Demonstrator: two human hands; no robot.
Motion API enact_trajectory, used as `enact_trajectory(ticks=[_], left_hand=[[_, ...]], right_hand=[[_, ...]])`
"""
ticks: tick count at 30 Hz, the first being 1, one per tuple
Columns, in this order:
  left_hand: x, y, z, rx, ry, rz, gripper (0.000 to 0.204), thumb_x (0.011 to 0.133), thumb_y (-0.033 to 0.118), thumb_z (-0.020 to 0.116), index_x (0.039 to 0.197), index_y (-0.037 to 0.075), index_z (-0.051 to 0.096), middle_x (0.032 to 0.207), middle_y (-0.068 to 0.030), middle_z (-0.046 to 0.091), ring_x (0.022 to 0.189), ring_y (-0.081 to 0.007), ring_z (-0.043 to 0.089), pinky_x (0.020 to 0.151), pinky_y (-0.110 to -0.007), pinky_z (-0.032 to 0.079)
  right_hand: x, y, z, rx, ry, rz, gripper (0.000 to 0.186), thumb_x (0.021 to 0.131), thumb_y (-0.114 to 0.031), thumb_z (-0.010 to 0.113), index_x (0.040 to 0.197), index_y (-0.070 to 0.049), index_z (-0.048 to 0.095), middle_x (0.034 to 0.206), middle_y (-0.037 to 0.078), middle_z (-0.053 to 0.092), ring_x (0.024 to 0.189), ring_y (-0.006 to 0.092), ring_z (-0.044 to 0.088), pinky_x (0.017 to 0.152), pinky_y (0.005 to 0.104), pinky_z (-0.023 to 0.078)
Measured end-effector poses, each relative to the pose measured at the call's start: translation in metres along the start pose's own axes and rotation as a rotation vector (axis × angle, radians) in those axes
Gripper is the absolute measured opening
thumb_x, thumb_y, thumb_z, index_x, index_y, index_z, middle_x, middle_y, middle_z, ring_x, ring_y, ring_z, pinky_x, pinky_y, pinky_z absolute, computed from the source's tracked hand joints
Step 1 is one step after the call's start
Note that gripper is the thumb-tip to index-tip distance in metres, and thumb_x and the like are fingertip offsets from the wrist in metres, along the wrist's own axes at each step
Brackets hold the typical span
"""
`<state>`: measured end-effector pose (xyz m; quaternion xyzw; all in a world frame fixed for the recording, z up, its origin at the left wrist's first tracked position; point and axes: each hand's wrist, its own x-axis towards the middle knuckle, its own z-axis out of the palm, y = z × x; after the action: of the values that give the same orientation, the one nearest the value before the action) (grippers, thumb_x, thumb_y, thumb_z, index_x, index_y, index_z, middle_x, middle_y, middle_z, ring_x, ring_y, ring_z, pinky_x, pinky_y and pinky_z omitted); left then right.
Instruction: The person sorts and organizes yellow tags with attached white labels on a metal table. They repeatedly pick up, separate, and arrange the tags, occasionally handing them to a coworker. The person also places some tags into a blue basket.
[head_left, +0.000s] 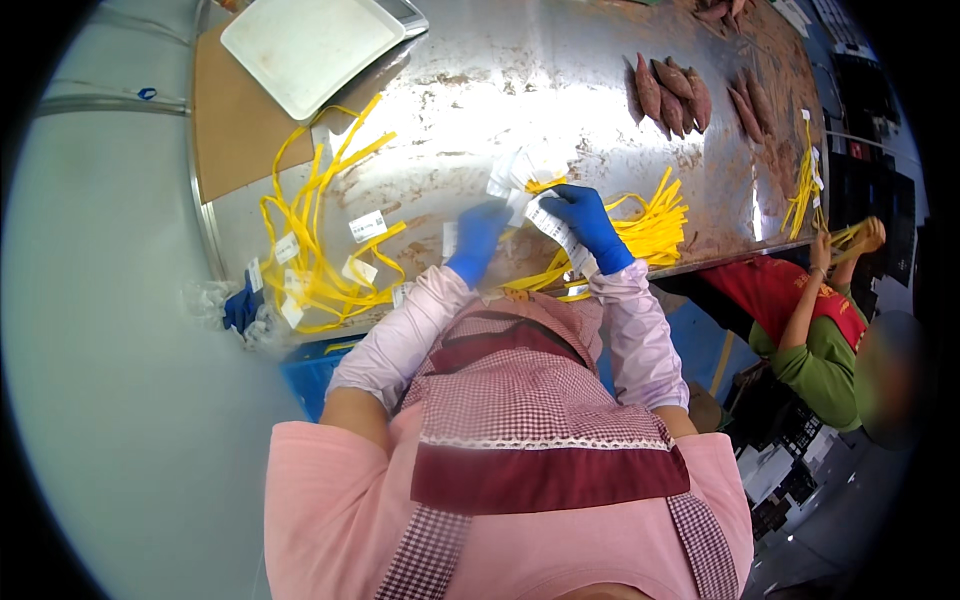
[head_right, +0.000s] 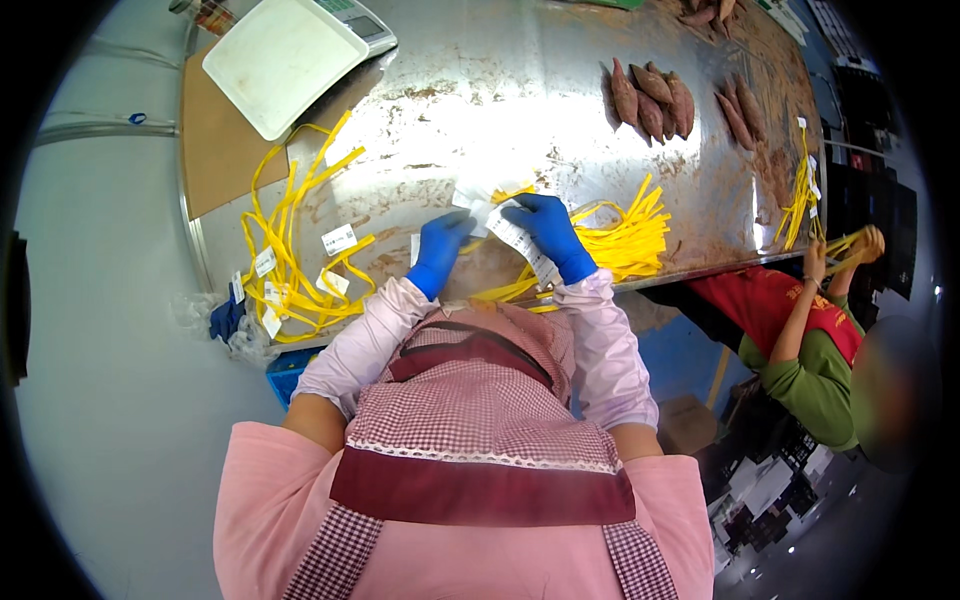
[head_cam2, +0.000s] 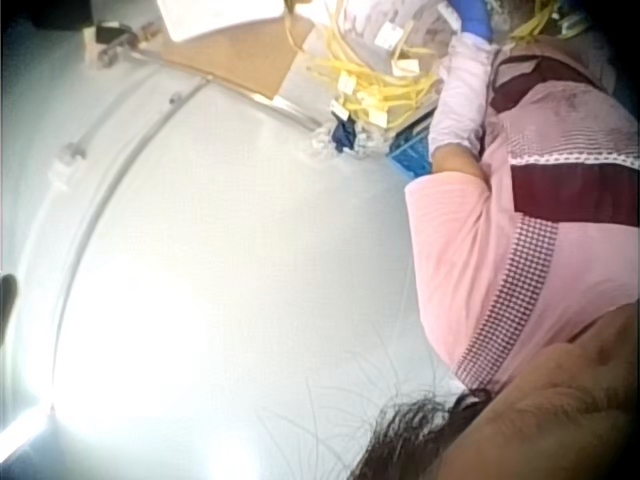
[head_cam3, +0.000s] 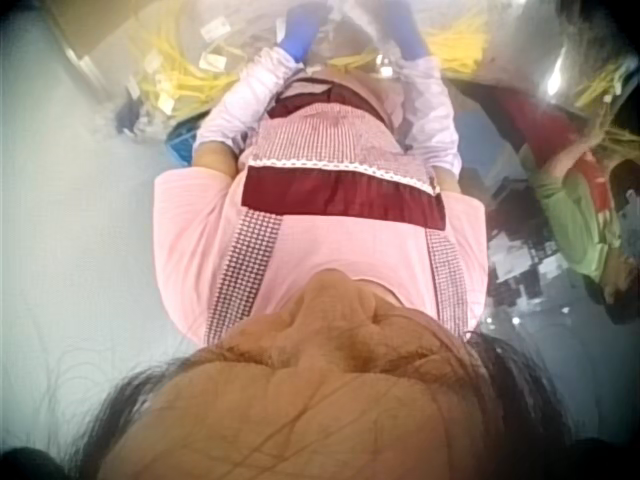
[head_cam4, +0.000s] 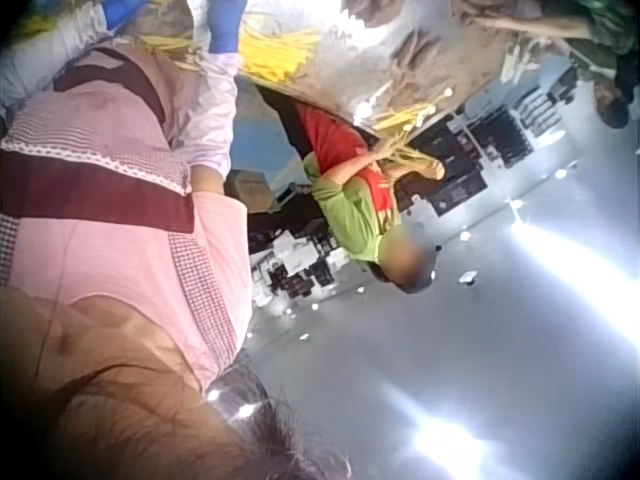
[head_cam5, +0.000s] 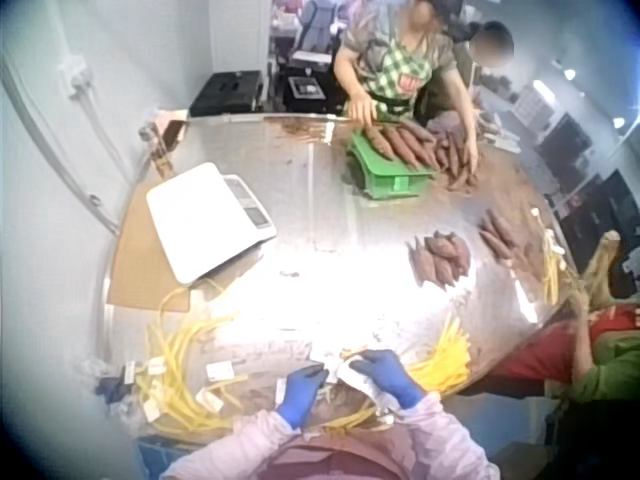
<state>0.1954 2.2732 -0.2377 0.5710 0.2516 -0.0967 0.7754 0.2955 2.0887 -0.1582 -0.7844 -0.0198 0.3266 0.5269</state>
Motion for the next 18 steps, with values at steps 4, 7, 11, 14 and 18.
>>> enact_trajectory(ticks=[4,7,11,14,18], left_hand=[[-0.003,0.007,0.000,-0.035,-0.021,-0.040,0.030,0.092,0.019,0.066,0.111,-0.003,0.069,0.089,-0.0069,0.070,0.074,-0.0128,0.064,0.067,-0.027,0.053],[-0.004,0.011,0.000,-0.074,-0.029,-0.075,0.030,0.093,0.020,0.065,0.112,-0.002,0.069,0.088,-0.0057,0.069,0.072,-0.0109,0.062,0.065,-0.027,0.052],[-0.003,0.010,-0.001,-0.112,-0.067,-0.075,0.024,0.093,0.018,0.064,0.107,0.000,0.070,0.082,-0.0020,0.065,0.067,-0.0078,0.058,0.059,-0.026,0.049],[-0.002,0.010,-0.005,-0.062,-0.134,-0.050,0.026,0.093,0.018,0.062,0.107,-0.002,0.070,0.084,-0.0042,0.067,0.070,-0.0105,0.060,0.064,-0.026,0.051],[-0.002,0.013,-0.007,-0.007,-0.203,-0.080,0.026,0.092,0.017,0.060,0.105,-0.004,0.070,0.085,-0.0058,0.068,0.072,-0.0118,0.062,0.066,-0.027,0.052]], right_hand=[[-0.001,-0.005,0.010,-0.076,0.051,0.043,0.033,0.082,-0.026,0.077,0.093,0.005,0.072,0.076,0.009,0.070,0.069,0.0101,0.060,0.065,0.0279,0.049],[-0.001,-0.013,0.012,-0.219,0.034,0.047,0.039,0.079,-0.034,0.079,0.089,0.003,0.073,0.073,0.013,0.069,0.066,0.0152,0.063,0.065,0.0304,0.049],[0.003,-0.020,0.010,-0.436,0.008,-0.048,0.047,0.075,-0.044,0.079,0.090,0.000,0.074,0.078,0.018,0.070,0.068,0.0276,0.068,0.067,0.0353,0.051],[0.007,-0.020,0.010,-0.480,0.001,-0.001,0.048,0.075,-0.046,0.078,0.091,-0.001,0.075,0.081,0.020,0.070,0.073,0.0330,0.069,0.069,0.0374,0.052],[0.009,-0.016,0.009,-0.506,0.007,-0.028,0.048,0.075,-0.047,0.078,0.092,-0.002,0.075,0.081,0.019,0.070,0.075,0.0325,0.069,0.070,0.0374,0.053]])
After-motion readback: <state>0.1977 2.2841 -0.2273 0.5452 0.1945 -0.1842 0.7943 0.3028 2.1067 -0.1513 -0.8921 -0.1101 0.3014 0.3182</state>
